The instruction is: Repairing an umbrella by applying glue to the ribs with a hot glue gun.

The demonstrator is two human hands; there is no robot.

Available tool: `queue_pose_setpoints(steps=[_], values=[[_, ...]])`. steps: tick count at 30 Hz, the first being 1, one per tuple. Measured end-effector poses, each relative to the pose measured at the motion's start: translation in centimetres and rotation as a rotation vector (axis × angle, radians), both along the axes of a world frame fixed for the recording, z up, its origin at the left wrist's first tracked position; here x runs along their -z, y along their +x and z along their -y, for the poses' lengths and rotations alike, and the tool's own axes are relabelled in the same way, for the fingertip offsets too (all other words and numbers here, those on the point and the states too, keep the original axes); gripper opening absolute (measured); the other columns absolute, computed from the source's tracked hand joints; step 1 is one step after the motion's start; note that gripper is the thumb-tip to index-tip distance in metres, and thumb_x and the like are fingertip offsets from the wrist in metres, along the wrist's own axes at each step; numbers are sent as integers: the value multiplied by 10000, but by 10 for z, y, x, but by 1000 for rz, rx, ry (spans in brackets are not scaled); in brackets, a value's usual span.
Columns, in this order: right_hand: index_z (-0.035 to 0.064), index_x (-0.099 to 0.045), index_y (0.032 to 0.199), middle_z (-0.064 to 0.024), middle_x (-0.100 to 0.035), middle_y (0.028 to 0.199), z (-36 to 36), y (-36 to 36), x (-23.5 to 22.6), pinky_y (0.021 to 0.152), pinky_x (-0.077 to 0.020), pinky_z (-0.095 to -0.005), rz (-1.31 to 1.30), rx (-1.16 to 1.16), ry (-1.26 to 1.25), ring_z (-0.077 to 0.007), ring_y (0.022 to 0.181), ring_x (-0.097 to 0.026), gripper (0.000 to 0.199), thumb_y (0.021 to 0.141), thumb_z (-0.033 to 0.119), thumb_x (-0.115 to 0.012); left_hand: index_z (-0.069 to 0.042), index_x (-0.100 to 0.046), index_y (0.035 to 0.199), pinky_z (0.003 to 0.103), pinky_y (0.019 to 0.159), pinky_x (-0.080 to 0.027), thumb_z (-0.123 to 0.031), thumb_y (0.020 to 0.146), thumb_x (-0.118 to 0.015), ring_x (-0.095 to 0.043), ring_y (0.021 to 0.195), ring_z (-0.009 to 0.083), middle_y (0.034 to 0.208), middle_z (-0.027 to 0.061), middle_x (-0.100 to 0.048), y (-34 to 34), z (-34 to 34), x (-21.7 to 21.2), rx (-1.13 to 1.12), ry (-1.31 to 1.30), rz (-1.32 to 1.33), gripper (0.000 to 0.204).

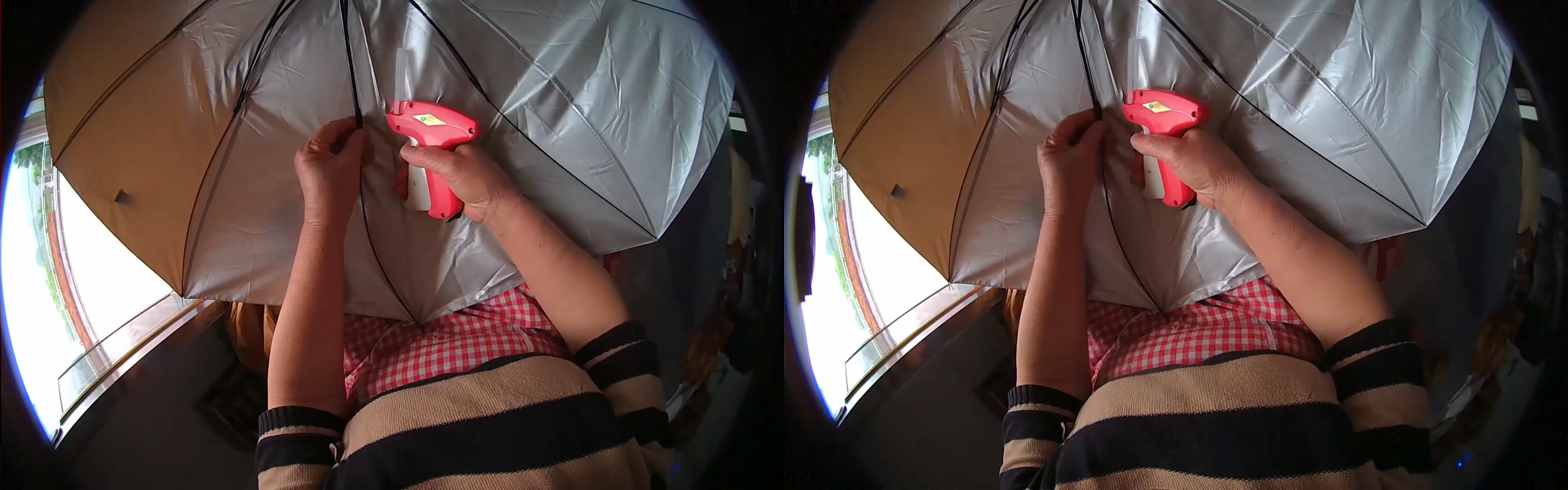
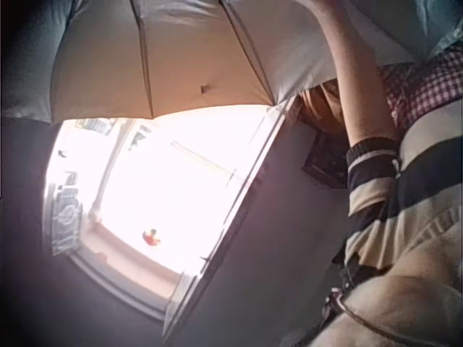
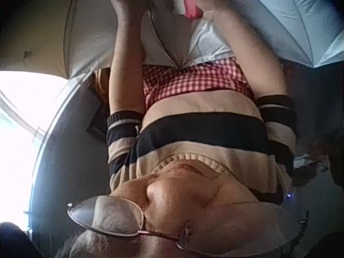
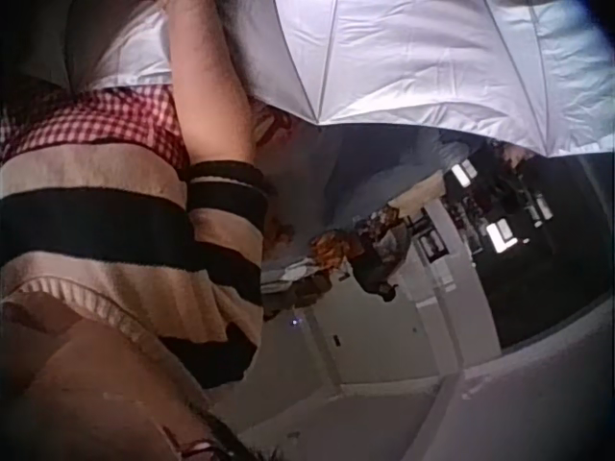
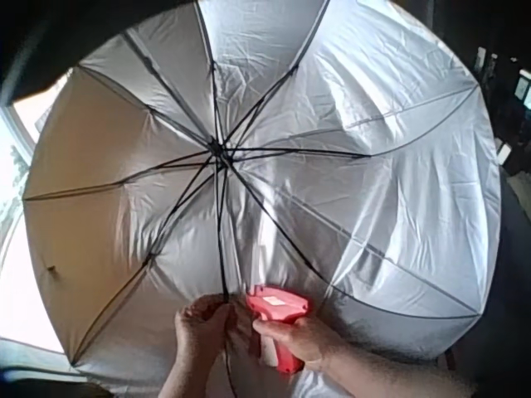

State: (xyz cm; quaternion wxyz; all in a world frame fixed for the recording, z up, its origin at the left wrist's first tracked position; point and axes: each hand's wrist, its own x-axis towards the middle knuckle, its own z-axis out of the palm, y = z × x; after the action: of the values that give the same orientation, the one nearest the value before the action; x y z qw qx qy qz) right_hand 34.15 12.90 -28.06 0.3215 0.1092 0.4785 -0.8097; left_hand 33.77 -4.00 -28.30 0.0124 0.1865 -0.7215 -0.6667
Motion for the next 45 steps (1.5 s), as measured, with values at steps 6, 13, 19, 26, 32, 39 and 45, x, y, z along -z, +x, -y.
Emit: queue_pose_setpoints(steps=[6,13,19,26,32,39,45], values=[[53,-571,999,-58,-614,878,-6,-1,2,669,-500,-298,9,-71,-137,-152,763,-604,255,802,195,-648,46,-648,936,215,573,-460,-6,801,-597,-563,613,90,713,51,-630,-2,-4,-9,73,107,48,153],[49,-559,1007,-64,-610,853,-6,-3,4,664,-503,-306,13,-160,-184,-172,726,-609,256,811,194,-634,42,-654,936,218,582,-472,-11,798,-608,-572,623,94,730,53,-638,-2,-5,-8,112,165,84,155],[55,-563,1012,-58,-601,791,1,-6,6,594,-506,-314,-75,-94,-103,-181,637,-602,248,816,194,-624,36,-656,927,220,584,-464,-15,799,-607,-568,642,83,740,44,-641,-2,-10,-3,97,82,53,146],[65,-574,1023,-41,-592,761,7,-8,1,454,-467,-309,46,-120,49,-162,566,-577,259,813,205,-631,18,-654,885,222,579,-443,-24,788,-606,-537,635,66,731,25,-633,-5,-17,-3,73,-24,-77,116],[33,-581,939,-89,-636,836,-34,-20,-31,674,-526,-345,-116,-131,-68,-183,737,-634,249,807,233,-647,-60,-631,867,270,610,-441,-108,796,-584,-531,677,115,725,55,-605,-29,81,-37,260,-687,-19,98],[43,-579,1017,-68,-626,883,-29,21,8,677,-526,-338,34,-51,-6,-185,774,-630,289,796,203,-675,-78,-517,964,403,753,-456,-240,853,-515,-538,873,277,940,126,-562,-30,42,0,261,-1945,-263,196],[70,-571,1080,-10,-606,907,2,6,6,705,-473,-291,18,-36,36,-109,821,-574,334,795,210,-677,-25,-522,902,361,572,-491,-196,843,-532,-605,633,252,749,116,-609,-14,3,15,141,-1342,-109,181]])
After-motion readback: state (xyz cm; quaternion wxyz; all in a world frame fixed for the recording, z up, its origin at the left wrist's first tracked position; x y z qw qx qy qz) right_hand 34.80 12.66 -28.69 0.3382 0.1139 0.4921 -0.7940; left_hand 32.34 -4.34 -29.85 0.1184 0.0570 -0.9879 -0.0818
